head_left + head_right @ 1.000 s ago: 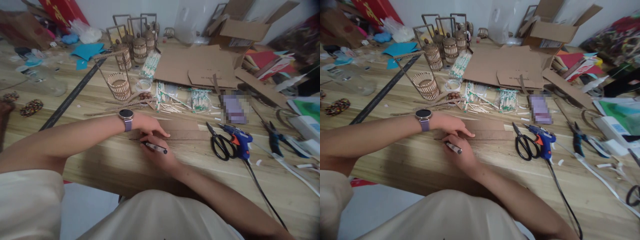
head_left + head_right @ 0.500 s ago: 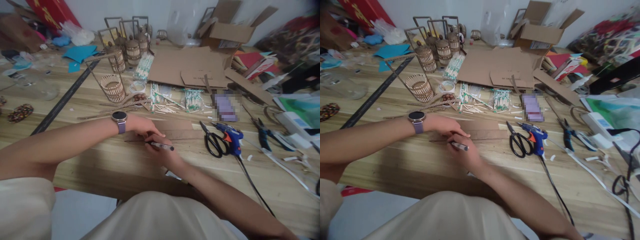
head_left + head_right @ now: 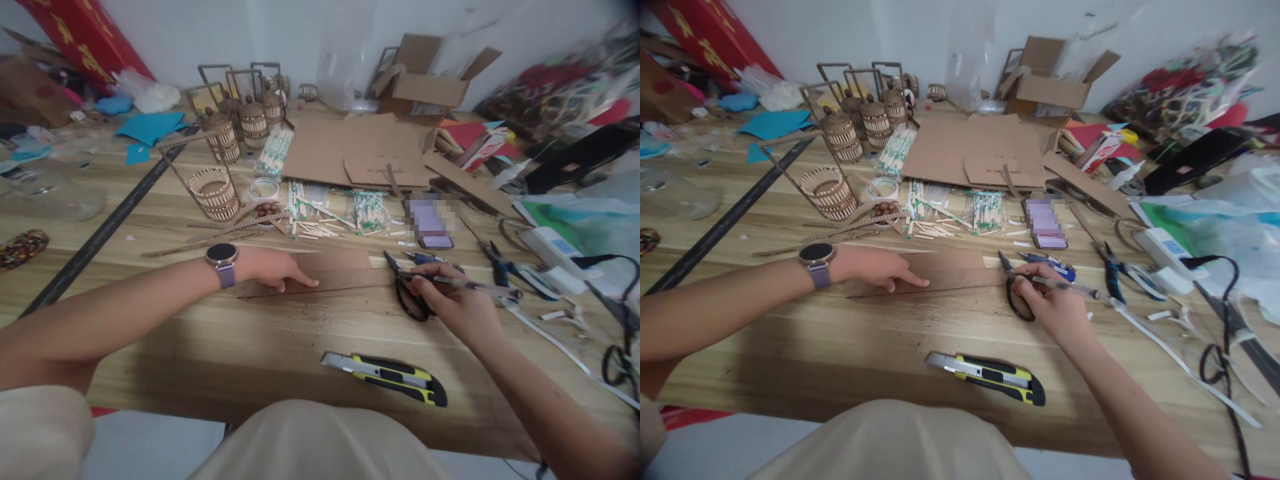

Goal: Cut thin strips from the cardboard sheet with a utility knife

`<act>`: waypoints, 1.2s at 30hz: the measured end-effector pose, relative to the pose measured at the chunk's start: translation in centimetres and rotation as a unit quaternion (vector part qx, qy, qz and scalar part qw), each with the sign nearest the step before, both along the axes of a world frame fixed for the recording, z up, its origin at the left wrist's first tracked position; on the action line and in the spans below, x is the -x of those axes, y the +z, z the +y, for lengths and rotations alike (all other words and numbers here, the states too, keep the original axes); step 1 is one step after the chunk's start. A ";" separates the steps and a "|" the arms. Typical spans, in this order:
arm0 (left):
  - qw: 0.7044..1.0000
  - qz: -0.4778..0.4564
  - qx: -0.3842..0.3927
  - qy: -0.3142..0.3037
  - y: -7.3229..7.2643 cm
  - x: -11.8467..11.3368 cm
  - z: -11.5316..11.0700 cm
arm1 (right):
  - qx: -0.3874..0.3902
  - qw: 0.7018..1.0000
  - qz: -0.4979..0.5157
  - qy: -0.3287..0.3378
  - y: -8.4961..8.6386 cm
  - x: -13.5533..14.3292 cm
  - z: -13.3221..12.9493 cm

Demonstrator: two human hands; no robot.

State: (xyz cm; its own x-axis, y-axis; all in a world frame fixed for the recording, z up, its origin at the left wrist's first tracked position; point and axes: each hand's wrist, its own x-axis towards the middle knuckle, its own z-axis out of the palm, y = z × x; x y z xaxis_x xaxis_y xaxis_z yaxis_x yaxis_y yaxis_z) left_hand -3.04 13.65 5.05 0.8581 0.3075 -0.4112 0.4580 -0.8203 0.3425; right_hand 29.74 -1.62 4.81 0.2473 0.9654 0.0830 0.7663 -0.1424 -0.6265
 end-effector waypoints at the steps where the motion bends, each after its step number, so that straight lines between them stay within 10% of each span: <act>1: 1.000 0.015 0.008 -0.017 0.5 0.0 -0.3 | 0.007 1.000 -0.023 0.012 0.7 0.2 0.4; 6: 0.999 0.007 -0.051 0.006 1.3 0.2 -2.5 | 0.088 0.972 -0.199 0.093 2.4 4.0 5.7; 12: 0.974 -0.055 -0.188 0.117 -1.4 0.2 -4.2 | 0.144 0.942 -0.269 0.143 0.5 7.7 11.9; 21: 0.974 -0.102 -0.116 0.165 -3.8 1.1 -4.3 | 0.115 0.895 -0.227 0.366 0.3 4.9 7.2; 29: 0.965 -0.106 -0.140 0.197 -3.6 -0.1 -5.6 | 0.041 0.916 -0.209 0.338 -2.3 4.6 5.8; 36: 0.904 -0.183 -0.318 0.219 -7.3 0.3 -5.7 | 0.036 0.925 -0.266 0.269 -3.4 5.5 6.8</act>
State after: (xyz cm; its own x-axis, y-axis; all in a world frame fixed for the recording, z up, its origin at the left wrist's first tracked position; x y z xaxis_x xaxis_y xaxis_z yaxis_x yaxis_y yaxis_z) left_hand -3.32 7.99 -2.20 0.6398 0.7253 0.2543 0.7382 -0.6720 0.0592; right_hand 24.29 5.17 1.38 -0.3276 0.9447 -0.0147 0.9356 0.3221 -0.1446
